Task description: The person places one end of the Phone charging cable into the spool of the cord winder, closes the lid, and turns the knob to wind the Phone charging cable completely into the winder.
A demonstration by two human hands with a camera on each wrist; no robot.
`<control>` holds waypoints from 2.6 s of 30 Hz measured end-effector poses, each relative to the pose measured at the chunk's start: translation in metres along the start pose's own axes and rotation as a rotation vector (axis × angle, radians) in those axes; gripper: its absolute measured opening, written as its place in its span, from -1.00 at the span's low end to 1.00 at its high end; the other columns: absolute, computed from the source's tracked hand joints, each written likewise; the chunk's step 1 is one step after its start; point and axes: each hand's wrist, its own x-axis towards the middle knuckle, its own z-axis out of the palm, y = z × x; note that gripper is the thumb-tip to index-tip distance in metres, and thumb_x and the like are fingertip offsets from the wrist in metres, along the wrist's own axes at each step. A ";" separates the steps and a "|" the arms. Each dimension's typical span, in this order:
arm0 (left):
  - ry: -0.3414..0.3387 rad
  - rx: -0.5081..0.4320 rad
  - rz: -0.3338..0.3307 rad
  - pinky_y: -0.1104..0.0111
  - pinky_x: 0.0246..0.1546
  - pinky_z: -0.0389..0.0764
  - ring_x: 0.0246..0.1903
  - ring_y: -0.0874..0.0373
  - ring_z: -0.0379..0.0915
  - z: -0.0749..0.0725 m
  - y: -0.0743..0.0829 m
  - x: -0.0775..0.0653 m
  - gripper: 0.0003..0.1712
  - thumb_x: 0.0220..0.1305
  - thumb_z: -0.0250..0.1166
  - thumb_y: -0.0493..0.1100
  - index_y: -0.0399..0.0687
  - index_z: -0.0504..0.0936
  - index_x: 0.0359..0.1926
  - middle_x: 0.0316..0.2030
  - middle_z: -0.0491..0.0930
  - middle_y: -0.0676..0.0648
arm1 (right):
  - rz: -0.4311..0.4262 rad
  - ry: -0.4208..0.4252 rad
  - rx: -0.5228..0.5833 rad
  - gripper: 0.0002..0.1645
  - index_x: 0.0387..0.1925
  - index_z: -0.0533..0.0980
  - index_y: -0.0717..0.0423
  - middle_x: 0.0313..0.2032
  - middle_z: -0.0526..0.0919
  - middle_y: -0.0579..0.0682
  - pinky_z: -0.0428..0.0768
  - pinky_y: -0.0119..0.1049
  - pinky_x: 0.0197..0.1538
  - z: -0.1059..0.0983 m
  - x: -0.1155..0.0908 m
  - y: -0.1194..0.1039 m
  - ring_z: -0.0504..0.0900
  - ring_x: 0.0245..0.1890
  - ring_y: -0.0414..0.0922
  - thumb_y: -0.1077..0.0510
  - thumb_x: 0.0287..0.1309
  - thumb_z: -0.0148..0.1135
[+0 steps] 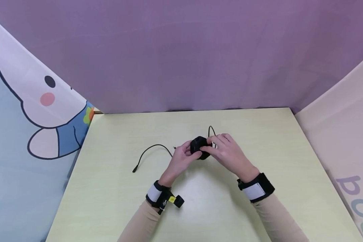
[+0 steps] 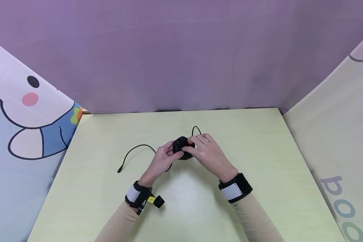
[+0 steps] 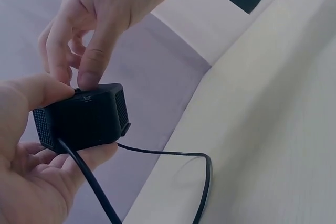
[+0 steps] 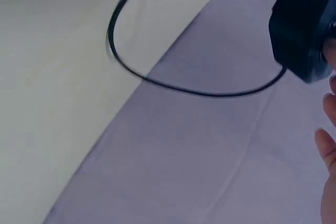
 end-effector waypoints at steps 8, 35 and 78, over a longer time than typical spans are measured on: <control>-0.036 0.019 -0.031 0.29 0.06 0.67 0.10 -0.08 0.67 -0.002 0.004 0.001 -0.39 0.41 0.33 -0.21 -0.33 0.42 0.40 0.13 0.66 -0.32 | -0.117 -0.056 -0.108 -0.50 -0.07 0.74 -0.10 -0.11 0.63 -0.02 0.55 -0.09 0.04 -0.007 0.005 0.008 0.61 -0.13 -0.02 0.40 -0.06 0.49; -0.104 0.081 -0.095 0.27 0.13 0.63 0.11 -0.07 0.67 -0.018 0.012 0.001 -0.38 0.40 0.34 -0.19 -0.32 0.44 0.39 0.12 0.68 -0.29 | -0.421 0.027 -0.201 -0.76 -0.13 0.57 -0.01 -0.32 0.50 -0.08 0.59 -0.26 -0.06 0.008 0.016 0.033 0.54 -0.28 -0.11 0.35 0.40 0.07; -0.010 -0.056 -0.050 0.07 0.14 0.64 0.09 -0.03 0.67 -0.008 0.001 0.001 -0.38 0.42 0.31 -0.23 -0.30 0.41 0.43 0.17 0.63 -0.35 | 0.072 0.367 -0.090 -0.71 -0.33 0.71 0.17 -0.45 0.58 0.01 0.52 -0.09 -0.26 0.042 -0.001 -0.008 0.55 -0.45 -0.01 0.04 0.40 0.28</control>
